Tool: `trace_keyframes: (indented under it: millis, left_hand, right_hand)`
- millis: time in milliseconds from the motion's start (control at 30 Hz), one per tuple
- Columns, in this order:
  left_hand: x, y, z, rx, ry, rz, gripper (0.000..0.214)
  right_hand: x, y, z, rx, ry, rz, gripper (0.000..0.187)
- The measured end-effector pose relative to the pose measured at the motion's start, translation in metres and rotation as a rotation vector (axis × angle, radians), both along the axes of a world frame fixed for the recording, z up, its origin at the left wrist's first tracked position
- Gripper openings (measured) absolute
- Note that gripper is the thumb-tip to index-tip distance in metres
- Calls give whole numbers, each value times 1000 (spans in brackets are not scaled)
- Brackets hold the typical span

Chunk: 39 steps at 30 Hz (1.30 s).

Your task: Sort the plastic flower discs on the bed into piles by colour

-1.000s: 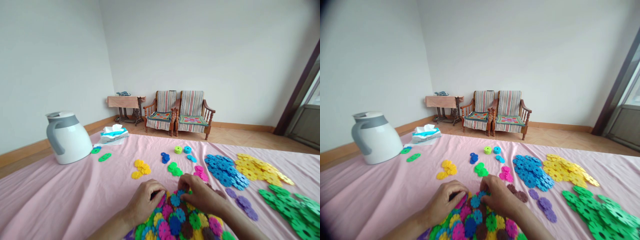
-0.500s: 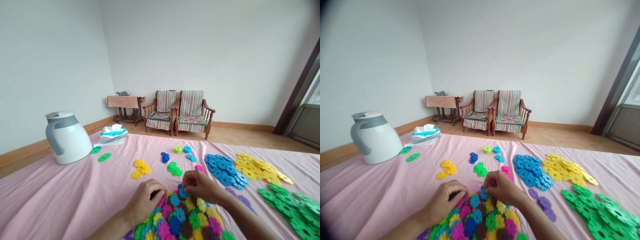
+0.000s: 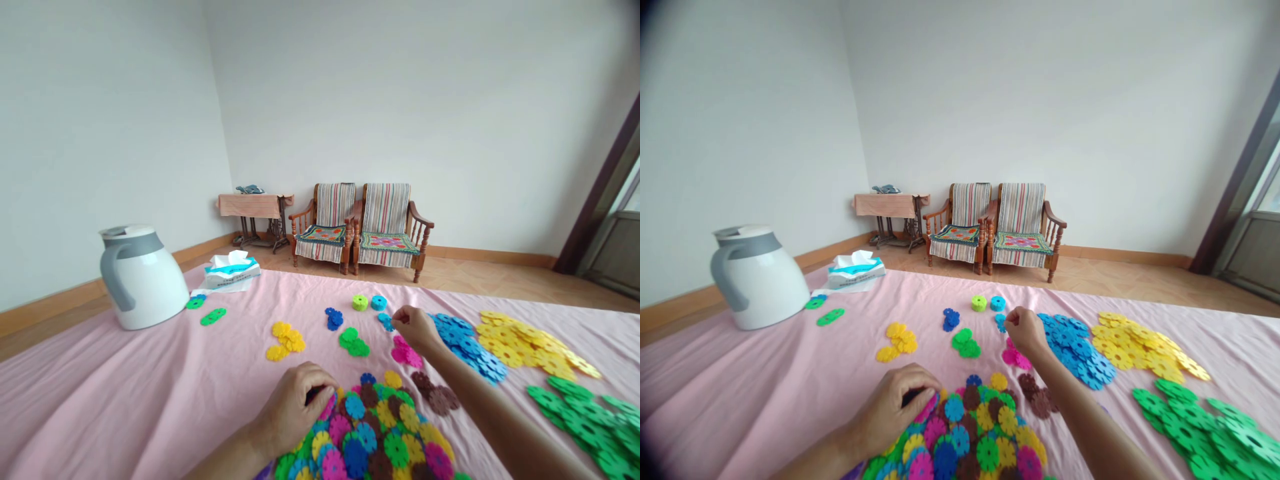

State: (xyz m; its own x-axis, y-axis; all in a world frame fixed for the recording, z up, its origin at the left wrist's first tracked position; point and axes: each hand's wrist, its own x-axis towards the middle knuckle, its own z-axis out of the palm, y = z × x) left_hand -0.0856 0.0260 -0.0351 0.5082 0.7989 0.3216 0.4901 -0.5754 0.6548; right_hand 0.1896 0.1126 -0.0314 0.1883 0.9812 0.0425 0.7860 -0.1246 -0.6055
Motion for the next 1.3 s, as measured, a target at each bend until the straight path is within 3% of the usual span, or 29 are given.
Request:
trace_keyframes:
  millis: [167, 333, 433, 633, 767, 1100, 1233, 1300]
  left_hand:
    - [1, -1, 2, 10, -4, 3, 21]
    - [1, 0, 2, 7, 0, 5, 21]
    - [0, 2, 0, 6, 0, 6, 21]
    - [0, 2, 1, 0, 7, 3, 21]
    - [0, 1, 1, 7, 7, -1, 21]
    - [-3, 6, -4, 44, -31, 96, 20]
    - [-2, 7, -5, 39, -36, 126, 20]
    - [-2, 8, -5, 37, -37, 137, 21]
  right_hand:
    - [-8, 11, -3, -1, -55, -45, 30]
    - [-7, -4, 2, 64, -63, -28, 23]
    - [-16, -30, 8, 92, -25, 111, 13]
    - [-54, -94, 21, 58, 103, 490, 16]
    - [-68, -112, 26, 68, 54, 591, 21]
    - [-71, -114, 17, 82, 22, 586, 18]
    - [-72, -111, 17, 146, 14, 594, 21]
    - [-69, -104, 17, 200, -11, 528, 23]
